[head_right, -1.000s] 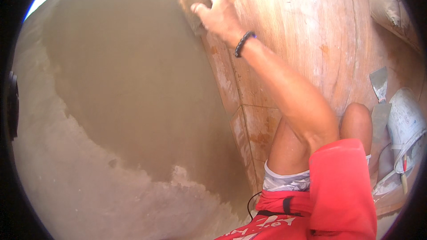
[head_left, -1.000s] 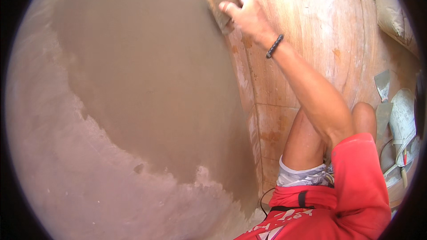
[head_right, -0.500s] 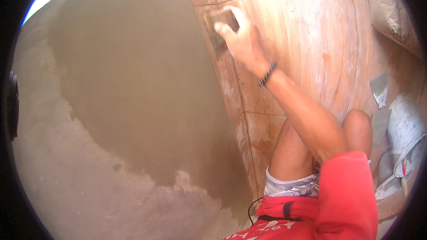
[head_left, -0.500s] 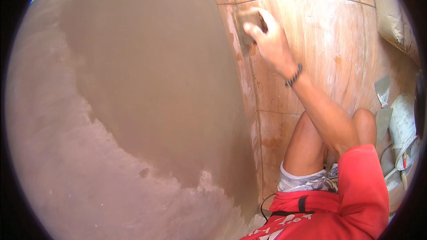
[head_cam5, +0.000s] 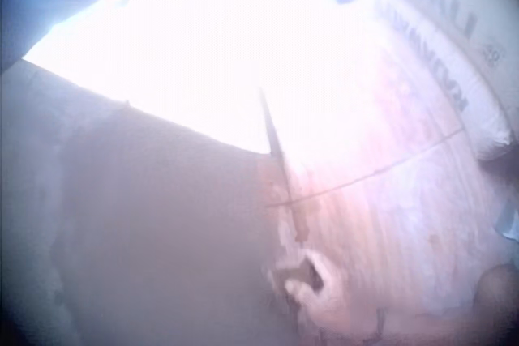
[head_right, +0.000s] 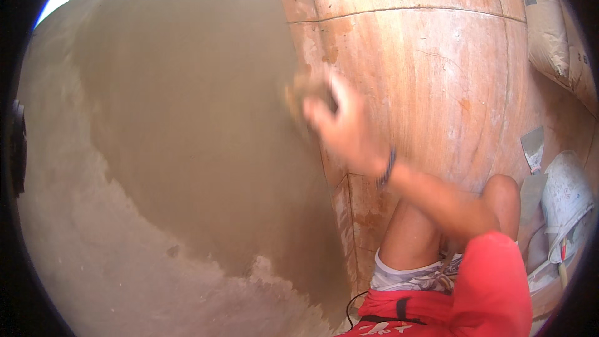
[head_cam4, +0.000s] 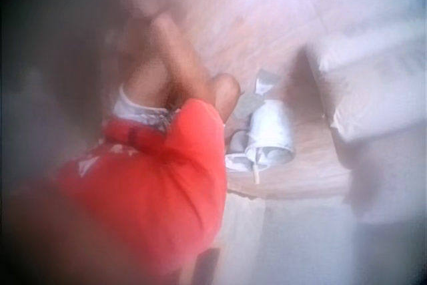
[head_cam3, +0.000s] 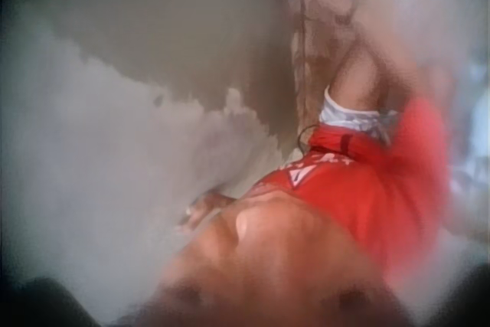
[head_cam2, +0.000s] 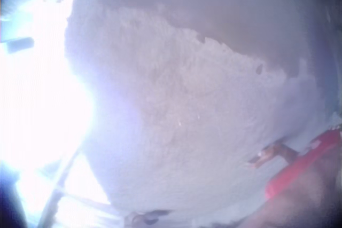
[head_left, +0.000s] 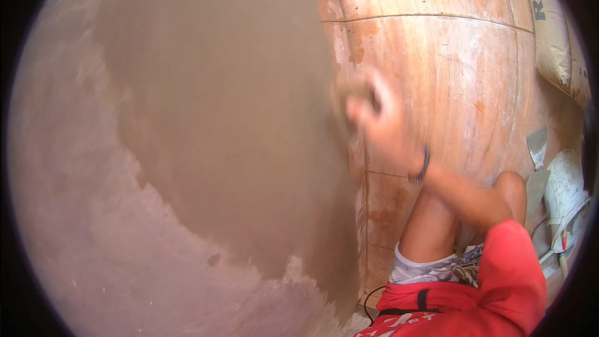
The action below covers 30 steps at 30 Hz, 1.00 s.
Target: The person sits on the floor and uses a sponge to smooth wet plaster on a wall. They repeatedly dip the sponge into a bucket of water and continue smoothing the surface in a circular motion.
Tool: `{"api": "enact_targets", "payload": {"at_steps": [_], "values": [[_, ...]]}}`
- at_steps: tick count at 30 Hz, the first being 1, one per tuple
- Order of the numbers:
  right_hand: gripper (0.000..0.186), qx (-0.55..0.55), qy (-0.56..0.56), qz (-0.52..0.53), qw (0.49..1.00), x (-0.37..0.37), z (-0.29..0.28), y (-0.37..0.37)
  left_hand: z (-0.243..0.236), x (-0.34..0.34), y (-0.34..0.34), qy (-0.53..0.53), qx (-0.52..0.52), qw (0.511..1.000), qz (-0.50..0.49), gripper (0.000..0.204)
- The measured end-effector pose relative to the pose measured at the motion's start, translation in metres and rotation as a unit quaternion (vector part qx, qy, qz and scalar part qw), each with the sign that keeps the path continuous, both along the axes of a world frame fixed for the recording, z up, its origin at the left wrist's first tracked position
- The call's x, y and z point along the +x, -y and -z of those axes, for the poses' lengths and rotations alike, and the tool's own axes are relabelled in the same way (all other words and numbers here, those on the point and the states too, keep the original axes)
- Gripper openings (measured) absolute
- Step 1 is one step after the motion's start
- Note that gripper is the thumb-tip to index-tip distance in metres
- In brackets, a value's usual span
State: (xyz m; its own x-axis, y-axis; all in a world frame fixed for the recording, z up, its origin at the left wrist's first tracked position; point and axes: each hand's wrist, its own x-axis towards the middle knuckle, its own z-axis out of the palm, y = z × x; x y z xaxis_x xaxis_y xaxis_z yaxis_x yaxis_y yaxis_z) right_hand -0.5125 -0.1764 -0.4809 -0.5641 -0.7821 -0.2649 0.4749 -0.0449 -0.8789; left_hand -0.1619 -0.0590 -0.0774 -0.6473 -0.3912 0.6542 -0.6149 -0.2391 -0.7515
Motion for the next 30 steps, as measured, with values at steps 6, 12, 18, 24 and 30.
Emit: {"api": "enact_targets", "payload": {"at_steps": [6,12,18,24,30], "values": [[0.042,0.004,-0.047,0.124,0.991,-0.136,0.009,0.130,-0.002,0.007,0.003,-0.012,0.011,1.000,0.014,0.062],[0.051,-0.006,-0.128,0.021,0.991,0.023,-0.017,0.040,-0.015,0.033,-0.014,-0.006,0.003,1.000,0.010,0.063],[0.048,0.023,-0.088,-0.200,0.976,0.146,-0.046,-0.129,-0.006,0.022,-0.003,-0.046,0.022,0.998,0.044,0.063],[0.046,-0.030,-0.093,0.053,0.994,-0.012,-0.097,0.012,0.007,-0.021,0.018,-0.057,0.026,0.996,0.062,0.062],[0.051,-0.094,-0.230,0.066,0.966,0.116,-0.150,-0.017,0.002,-0.021,0.010,-0.080,0.033,0.992,0.087,0.059]]}}
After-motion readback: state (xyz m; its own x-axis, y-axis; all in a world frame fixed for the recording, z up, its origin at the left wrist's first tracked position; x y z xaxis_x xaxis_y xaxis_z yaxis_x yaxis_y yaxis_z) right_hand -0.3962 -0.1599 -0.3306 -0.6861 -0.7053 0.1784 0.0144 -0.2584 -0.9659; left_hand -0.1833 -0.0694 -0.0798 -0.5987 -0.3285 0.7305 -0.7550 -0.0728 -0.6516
